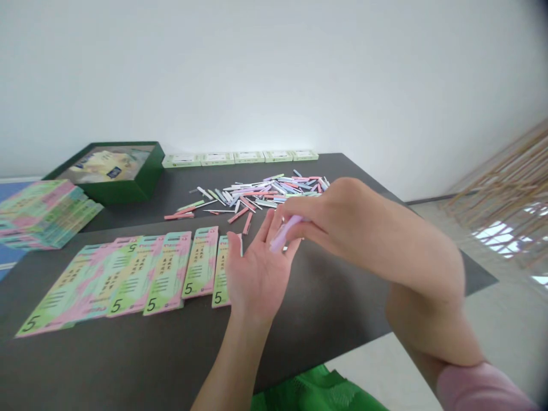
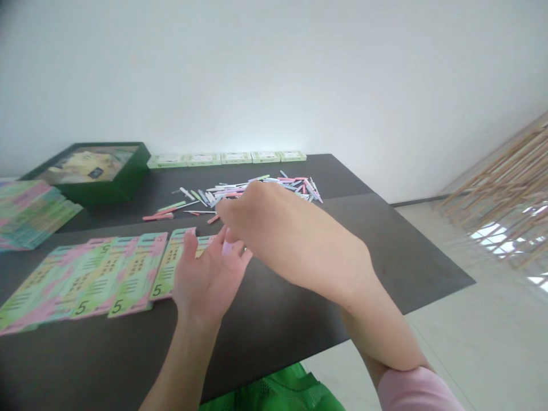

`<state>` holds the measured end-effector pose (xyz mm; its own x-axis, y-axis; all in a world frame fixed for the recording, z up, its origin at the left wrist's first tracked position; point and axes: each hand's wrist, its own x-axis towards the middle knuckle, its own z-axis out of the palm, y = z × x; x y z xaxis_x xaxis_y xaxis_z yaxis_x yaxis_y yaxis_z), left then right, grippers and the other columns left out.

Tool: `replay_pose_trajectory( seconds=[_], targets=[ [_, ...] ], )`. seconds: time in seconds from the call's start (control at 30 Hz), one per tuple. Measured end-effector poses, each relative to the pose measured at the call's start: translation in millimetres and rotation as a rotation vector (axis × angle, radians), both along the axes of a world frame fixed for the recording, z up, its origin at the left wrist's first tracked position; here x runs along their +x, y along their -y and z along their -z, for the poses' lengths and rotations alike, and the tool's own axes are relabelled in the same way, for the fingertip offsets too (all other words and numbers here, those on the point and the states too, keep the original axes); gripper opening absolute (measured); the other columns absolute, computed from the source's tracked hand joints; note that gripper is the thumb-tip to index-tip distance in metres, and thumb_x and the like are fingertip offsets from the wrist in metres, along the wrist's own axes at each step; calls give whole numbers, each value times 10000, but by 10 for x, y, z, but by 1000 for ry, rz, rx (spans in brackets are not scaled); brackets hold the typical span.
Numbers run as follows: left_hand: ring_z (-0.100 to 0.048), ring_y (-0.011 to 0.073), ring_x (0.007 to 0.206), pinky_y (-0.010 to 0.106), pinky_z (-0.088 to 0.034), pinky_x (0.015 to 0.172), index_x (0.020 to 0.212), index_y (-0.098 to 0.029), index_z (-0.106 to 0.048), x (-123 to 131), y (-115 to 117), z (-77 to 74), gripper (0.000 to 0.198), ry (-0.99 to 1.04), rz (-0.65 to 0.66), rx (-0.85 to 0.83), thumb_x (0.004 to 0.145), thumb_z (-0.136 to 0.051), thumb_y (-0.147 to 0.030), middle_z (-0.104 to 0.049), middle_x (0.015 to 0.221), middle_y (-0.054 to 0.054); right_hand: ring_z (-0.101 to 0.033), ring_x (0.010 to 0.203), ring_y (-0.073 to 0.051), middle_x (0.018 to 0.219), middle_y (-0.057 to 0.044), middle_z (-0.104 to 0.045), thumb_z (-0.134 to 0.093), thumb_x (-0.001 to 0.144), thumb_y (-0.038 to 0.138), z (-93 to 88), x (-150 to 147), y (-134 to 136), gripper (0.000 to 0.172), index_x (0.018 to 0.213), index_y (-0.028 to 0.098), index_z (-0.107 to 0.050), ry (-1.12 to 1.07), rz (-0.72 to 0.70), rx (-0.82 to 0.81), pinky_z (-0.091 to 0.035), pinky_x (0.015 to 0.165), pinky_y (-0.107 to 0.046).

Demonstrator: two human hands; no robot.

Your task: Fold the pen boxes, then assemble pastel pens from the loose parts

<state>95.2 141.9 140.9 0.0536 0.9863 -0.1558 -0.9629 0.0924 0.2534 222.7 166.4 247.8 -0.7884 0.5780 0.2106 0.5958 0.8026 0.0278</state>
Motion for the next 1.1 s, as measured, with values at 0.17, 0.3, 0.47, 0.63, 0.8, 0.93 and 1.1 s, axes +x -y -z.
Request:
replay_pose_trajectory(
  seconds=[0.17,0.3,0.47,0.63,0.8,0.93,1.1],
  targets=[
    [-516,288,1316,549,-350,1139,1243,-142,-551,38,59,-45,614,-9,35,46,955,-241,-587,-612,1341,140,-408,453,-64,610,43,-611,-525,884,183,-45,27,-77,170,878,190,-694,-49,20,-129,-299,531,-249],
    [-477,276,1352,536,-377,1130,1257,-162,-551,57,94,-101,626,-69,64,82,965,-177,-569,-584,1386,118,-403,459,-64,558,58,-559,-565,847,157,-111,65,-142,158,841,215,-712,-106,29,-210,-282,519,-262],
    [-447,272,1376,511,-402,1112,1175,-204,-625,66,82,-59,623,-261,73,178,960,-187,-591,-561,1420,75,-350,470,-77,471,52,-439,-592,873,237,-174,71,-165,226,653,191,-621,-111,18,-208,-255,512,-281],
    [-504,290,1328,483,-327,1161,1268,-250,-611,-121,77,152,511,-865,43,365,869,-553,-563,-635,1335,75,-392,510,-81,531,49,-490,-662,843,324,-234,99,-180,178,714,204,-639,-54,10,-173,-264,519,-269],
    [-577,267,1252,454,-357,1140,1217,-253,-658,-381,51,192,551,-999,-54,341,877,-463,-639,-722,1188,65,-453,547,-82,520,49,-477,-694,801,399,-360,240,-179,218,696,208,-679,-268,48,33,-261,525,-252],
    [-581,226,1250,409,-418,1097,1131,-271,-694,-446,1,134,569,-778,-299,223,924,-314,-640,-737,1157,35,-520,609,-112,639,17,-610,-625,824,214,-219,225,-260,62,779,193,-661,-87,-53,-185,-320,555,-245],
    [-560,224,1276,405,-405,1109,1103,-269,-695,-470,-19,149,508,-728,-381,132,938,-339,-592,-715,1209,34,-574,649,-150,679,-26,-637,-453,945,258,20,154,-365,257,828,233,-681,-178,117,-228,-339,558,-285]
  ],
)
